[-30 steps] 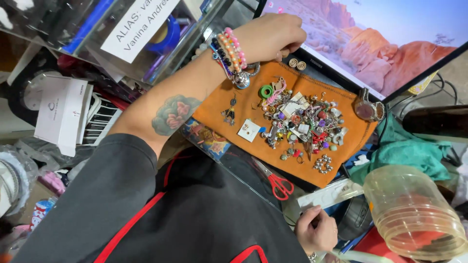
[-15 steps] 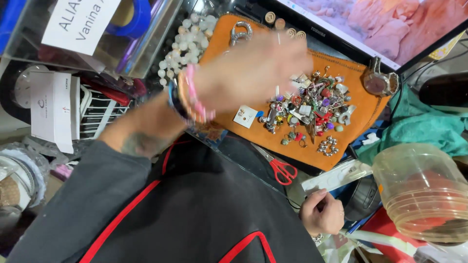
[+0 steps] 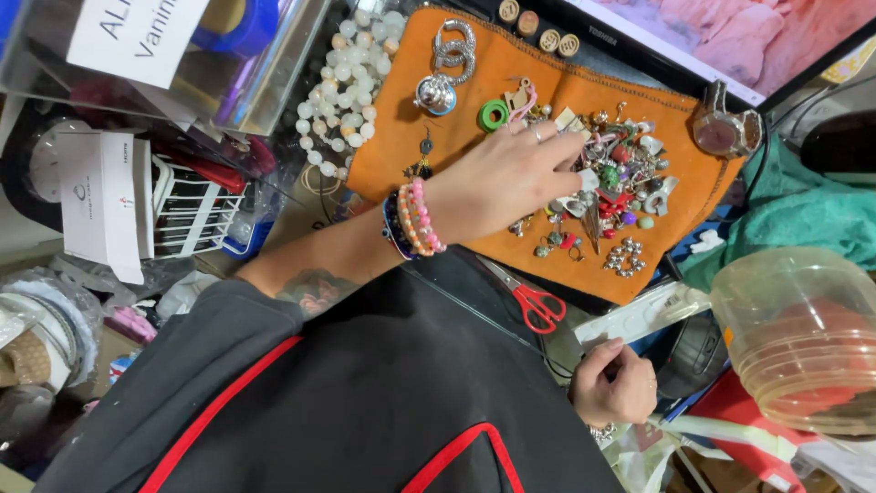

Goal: The person sorts through a pile of assorted jewelry on an orange mat, picking up earrings and small items, inspecting them, and placing them back down or onto small white cards. The person handles multiple pieces one at a time, occasionally using a card to hold a pair of earrings.

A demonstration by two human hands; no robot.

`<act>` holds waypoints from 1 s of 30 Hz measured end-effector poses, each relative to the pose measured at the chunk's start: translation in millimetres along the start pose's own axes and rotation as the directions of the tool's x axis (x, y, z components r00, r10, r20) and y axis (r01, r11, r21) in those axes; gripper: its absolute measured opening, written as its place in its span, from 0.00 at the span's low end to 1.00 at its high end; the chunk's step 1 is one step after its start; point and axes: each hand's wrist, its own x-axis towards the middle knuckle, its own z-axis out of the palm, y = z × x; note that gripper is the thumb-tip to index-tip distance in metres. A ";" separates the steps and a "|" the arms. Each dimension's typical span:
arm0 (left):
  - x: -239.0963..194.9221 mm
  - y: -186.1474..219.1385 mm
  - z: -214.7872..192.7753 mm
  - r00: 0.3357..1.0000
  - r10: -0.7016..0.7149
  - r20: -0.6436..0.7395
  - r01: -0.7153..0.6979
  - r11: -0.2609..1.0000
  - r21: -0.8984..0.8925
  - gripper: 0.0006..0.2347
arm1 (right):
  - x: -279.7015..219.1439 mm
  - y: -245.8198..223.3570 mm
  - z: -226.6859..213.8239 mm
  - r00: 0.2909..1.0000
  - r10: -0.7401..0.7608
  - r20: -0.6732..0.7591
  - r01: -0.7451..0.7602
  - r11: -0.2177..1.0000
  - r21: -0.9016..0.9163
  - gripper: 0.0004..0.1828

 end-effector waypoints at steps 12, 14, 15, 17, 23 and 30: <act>-11.6 -5.9 -9.3 0.994 0.035 -0.101 -0.010 0.973 0.232 0.05 | -2.6 4.4 4.4 0.998 -0.013 -0.069 0.014 1.000 0.007 0.15; -14.9 -2.9 -14.5 0.993 -0.085 -0.086 0.087 0.996 0.030 0.04 | -1.1 3.6 4.1 0.997 -0.024 -0.067 0.025 0.999 0.027 0.15; -13.8 0.8 -12.0 0.993 -0.085 -0.085 0.088 0.996 0.028 0.04 | -1.6 4.2 3.5 0.998 -0.023 -0.066 0.025 0.999 0.026 0.15; -12.8 7.5 -8.1 0.999 -0.036 -0.011 0.034 0.990 -0.137 0.06 | -2.4 4.3 3.6 0.998 -0.020 -0.055 0.021 0.999 0.026 0.15; 1.8 5.3 -0.4 0.968 -0.004 -0.251 -0.029 0.991 -0.129 0.04 | -5.4 3.8 2.6 0.999 0.006 -0.037 -0.006 1.000 0.012 0.14; -5.3 -2.6 -33.6 0.935 -0.313 -0.164 0.165 0.796 -0.582 0.01 | -1.4 0.6 1.8 0.999 0.003 -0.054 -0.001 0.999 0.039 0.14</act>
